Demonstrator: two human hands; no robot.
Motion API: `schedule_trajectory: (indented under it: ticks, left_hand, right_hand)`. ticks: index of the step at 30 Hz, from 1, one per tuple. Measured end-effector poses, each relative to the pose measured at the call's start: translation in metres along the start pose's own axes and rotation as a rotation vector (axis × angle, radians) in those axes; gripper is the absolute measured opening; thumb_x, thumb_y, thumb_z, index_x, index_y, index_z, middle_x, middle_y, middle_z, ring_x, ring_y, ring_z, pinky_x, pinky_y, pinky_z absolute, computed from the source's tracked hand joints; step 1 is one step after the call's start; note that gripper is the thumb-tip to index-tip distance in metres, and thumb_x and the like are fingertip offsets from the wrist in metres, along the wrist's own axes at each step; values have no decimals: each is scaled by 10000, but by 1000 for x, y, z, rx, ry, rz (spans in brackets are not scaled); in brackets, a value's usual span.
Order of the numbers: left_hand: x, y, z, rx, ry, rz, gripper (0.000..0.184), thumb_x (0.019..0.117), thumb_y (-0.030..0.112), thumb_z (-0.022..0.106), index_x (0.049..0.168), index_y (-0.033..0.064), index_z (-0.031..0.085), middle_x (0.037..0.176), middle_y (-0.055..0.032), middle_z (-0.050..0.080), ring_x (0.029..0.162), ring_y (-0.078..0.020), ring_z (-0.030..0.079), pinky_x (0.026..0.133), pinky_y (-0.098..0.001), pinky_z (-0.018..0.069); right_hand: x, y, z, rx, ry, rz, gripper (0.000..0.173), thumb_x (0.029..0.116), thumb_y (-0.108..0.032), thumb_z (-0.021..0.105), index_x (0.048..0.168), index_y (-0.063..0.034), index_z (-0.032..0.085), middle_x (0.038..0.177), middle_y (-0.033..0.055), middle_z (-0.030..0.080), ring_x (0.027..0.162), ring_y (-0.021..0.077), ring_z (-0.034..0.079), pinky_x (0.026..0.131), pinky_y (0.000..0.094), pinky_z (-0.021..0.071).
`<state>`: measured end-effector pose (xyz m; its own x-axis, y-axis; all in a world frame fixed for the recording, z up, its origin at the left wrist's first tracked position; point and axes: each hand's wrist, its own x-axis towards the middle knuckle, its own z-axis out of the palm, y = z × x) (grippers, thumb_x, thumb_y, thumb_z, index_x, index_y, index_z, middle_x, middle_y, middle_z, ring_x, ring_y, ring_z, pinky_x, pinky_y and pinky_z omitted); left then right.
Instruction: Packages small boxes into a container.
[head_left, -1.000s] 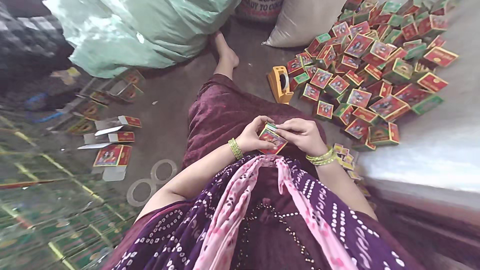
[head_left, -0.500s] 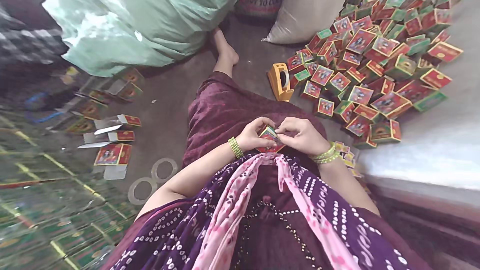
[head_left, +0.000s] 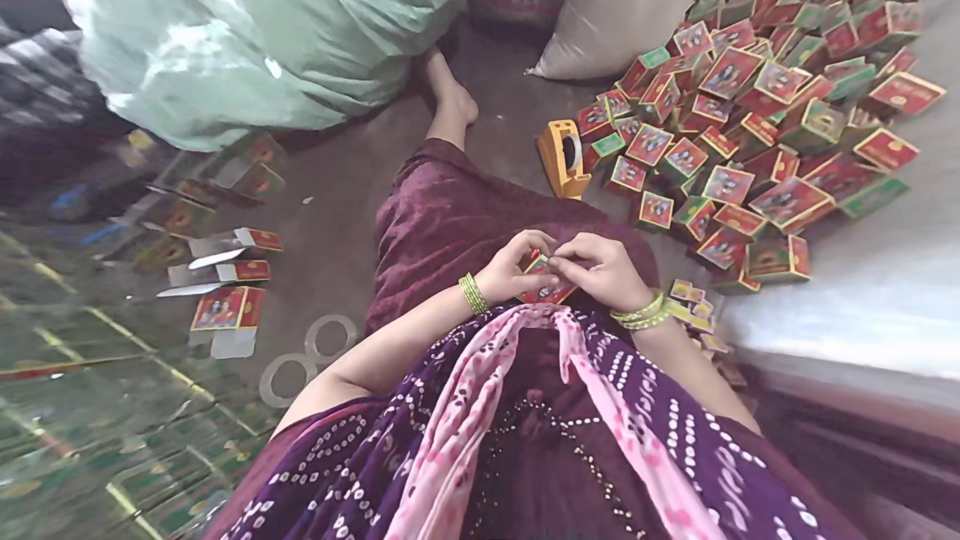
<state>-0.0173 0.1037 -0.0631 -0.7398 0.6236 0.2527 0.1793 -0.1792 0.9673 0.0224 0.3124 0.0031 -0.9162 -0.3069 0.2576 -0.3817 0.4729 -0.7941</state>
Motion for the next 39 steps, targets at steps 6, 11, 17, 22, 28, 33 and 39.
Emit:
schedule_trajectory:
  ticks: [6, 11, 17, 22, 28, 33, 39]
  left_hand:
    - [0, -3, 2, 7, 16, 11, 363, 866, 128, 797, 1133, 20, 576, 1347, -125, 568, 1049, -146, 654, 843, -319, 596]
    - [-1, -3, 3, -12, 39, 56, 325, 869, 72, 782, 1117, 18, 578, 1361, -136, 562, 1142, -182, 636, 908, -354, 588]
    - [-3, -5, 5, -18, 81, 26, 292, 892, 125, 773, 1094, 29, 585, 1327, -122, 572, 1093, -161, 645, 880, -342, 591]
    - [2, 2, 0, -161, 291, -72, 272, 930, 65, 686, 1151, 103, 532, 1309, -75, 590, 993, -161, 673, 810, -352, 603]
    - [1, -4, -1, -102, 303, -33, 119, 982, 112, 618, 1078, 106, 548, 1253, -68, 586, 1016, -155, 644, 818, -343, 585]
    - [3, -2, -2, -49, 290, -88, 176, 1019, 108, 572, 1190, 74, 589, 1266, -85, 597, 1031, -165, 655, 855, -357, 592]
    - [11, -2, -8, 13, 280, -147, 137, 1029, 173, 570, 1121, 84, 618, 1241, -77, 596, 1021, -159, 643, 861, -354, 581]
  right_hand:
    - [-2, 1, 0, -139, -19, -68, 130, 959, -171, 699, 1005, -69, 767, 964, 33, 723, 935, 103, 689, 863, 304, 592]
    - [-7, 3, 5, -292, -2, -213, 156, 978, -163, 660, 1017, -63, 774, 985, 72, 716, 984, 170, 683, 894, 346, 580]
    - [-10, 7, 9, -56, -2, -119, 148, 957, -133, 656, 1000, -47, 768, 1058, 74, 681, 1034, 146, 642, 907, 322, 562]
    - [-14, 15, 23, 3, 221, -92, 227, 939, -103, 729, 1148, -15, 745, 1206, 120, 701, 1094, 171, 684, 918, 329, 607]
    - [-5, 14, 26, 12, 230, -106, 132, 940, -54, 708, 1054, -5, 753, 1131, 112, 715, 1069, 160, 689, 900, 303, 605]
    - [7, 21, 16, -16, 145, -94, 93, 935, -77, 712, 996, -20, 753, 1090, 97, 719, 1027, 145, 695, 892, 297, 605]
    - [72, 60, -53, -86, 147, 364, 254, 1005, -242, 653, 1150, -49, 731, 1106, 94, 737, 990, 168, 713, 926, 400, 589]
